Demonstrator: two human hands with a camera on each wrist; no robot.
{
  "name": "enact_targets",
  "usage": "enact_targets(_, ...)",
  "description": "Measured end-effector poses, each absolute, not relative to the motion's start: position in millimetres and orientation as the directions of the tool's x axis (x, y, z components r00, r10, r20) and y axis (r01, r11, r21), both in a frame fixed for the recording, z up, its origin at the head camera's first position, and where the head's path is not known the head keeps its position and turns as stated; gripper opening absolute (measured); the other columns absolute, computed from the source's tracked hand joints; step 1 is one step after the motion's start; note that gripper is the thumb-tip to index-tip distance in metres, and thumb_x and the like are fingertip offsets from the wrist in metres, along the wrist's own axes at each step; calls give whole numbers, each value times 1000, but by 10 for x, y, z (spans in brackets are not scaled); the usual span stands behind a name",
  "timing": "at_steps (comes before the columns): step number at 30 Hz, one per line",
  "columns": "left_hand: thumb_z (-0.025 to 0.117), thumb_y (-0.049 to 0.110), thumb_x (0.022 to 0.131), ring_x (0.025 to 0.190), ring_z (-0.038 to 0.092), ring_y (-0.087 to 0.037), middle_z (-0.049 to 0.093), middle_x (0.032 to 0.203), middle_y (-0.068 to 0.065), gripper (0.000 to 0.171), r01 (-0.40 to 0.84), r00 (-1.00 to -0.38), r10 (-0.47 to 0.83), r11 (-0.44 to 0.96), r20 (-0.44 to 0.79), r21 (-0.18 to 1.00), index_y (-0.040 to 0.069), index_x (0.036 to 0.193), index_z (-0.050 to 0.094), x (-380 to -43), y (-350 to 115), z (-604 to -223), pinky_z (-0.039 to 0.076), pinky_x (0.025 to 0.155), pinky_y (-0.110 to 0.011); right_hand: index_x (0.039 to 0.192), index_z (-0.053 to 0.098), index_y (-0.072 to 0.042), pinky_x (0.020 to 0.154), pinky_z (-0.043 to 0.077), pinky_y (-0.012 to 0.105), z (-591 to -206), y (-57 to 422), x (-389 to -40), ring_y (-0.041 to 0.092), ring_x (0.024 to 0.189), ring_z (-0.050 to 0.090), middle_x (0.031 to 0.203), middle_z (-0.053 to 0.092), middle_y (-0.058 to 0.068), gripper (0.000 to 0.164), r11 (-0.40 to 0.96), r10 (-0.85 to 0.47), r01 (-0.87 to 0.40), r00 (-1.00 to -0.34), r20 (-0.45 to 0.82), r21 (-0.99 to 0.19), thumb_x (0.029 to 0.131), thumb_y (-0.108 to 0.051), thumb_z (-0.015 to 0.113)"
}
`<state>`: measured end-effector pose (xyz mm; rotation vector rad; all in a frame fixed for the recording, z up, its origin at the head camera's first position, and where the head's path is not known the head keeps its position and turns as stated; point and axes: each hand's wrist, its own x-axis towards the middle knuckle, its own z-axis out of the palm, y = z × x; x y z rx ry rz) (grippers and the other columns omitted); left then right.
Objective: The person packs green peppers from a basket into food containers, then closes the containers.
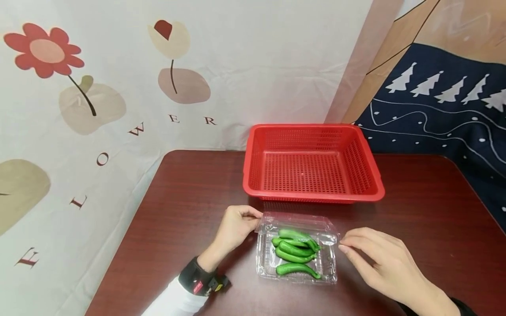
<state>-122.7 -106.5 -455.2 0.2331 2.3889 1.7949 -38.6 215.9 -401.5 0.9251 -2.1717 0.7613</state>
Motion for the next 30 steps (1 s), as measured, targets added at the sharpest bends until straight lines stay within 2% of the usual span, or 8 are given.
enact_targets(3,76,-4,87,71,74,-19,79,87,-10,7,45,-976,217,301,-22,952,0,92,80,-1212,-1071,-4550,57,49,-24,92,76,-16,73,54,16,-4045,2154,-334,4,81,62,91,69,-7,29,538,-443,-812,-502,743,-228,107,-35,59)
enact_targets(6,77,-4,88,72,75,-22,79,89,-10,8,63,-973,233,311,-12,948,-1,94,80,-1199,-1078,-4544,55,50,-19,94,75,-20,71,54,17,-4072,2160,-274,0,83,59,94,67,-12,27,534,-488,-816,-512,707,-222,107,-35,57)
enact_targets(10,77,-4,87,69,74,-26,79,87,-11,10,68,-970,243,313,-10,947,-2,96,80,-1176,-1089,-4544,53,49,-17,95,75,-21,69,54,18,-4129,2159,-230,1,84,58,95,66,-12,27,509,-538,-839,-484,691,-192,108,-34,55)
enact_targets(15,75,-6,87,79,77,-27,78,93,-15,16,89,-966,259,299,9,950,-4,102,77,-1157,-1114,-4559,62,63,-20,93,75,-18,68,53,20,-4221,2161,-220,5,82,59,95,66,-9,27,461,-575,-872,-433,694,-163,108,-28,56)
enact_targets(18,74,-5,88,86,78,-26,78,98,-17,18,108,-967,253,303,30,947,-5,106,75,-1131,-1139,-4555,64,73,-24,93,75,-20,71,53,19,-4271,2173,-206,4,83,59,96,66,-11,27,467,-596,-867,-452,664,-172,108,-29,55)
enact_targets(21,72,-3,91,85,78,-30,78,101,-19,19,110,-969,244,292,37,950,-8,110,73,-1084,-1168,-4540,67,74,-31,93,75,-24,73,54,17,-4318,2194,-181,1,84,59,98,64,-15,29,495,-609,-848,-494,620,-191,109,-34,53)
enact_targets(24,70,-2,94,85,77,-37,75,105,-24,25,46,-971,238,221,-9,974,-12,116,68,-1020,-1202,-4516,68,73,-40,93,75,-25,74,53,16,-4356,2211,-166,-1,85,58,99,64,-17,31,509,-617,-837,-517,593,-200,110,-36,50)
enact_targets(30,69,2,96,94,75,-43,65,124,-35,43,-143,-949,272,77,-159,987,-17,133,55,-861,-1269,-4449,67,78,-47,91,74,-25,71,52,16,-4418,2217,-174,0,82,58,98,63,-16,29,483,-636,-858,-480,604,-174,109,-32,52)
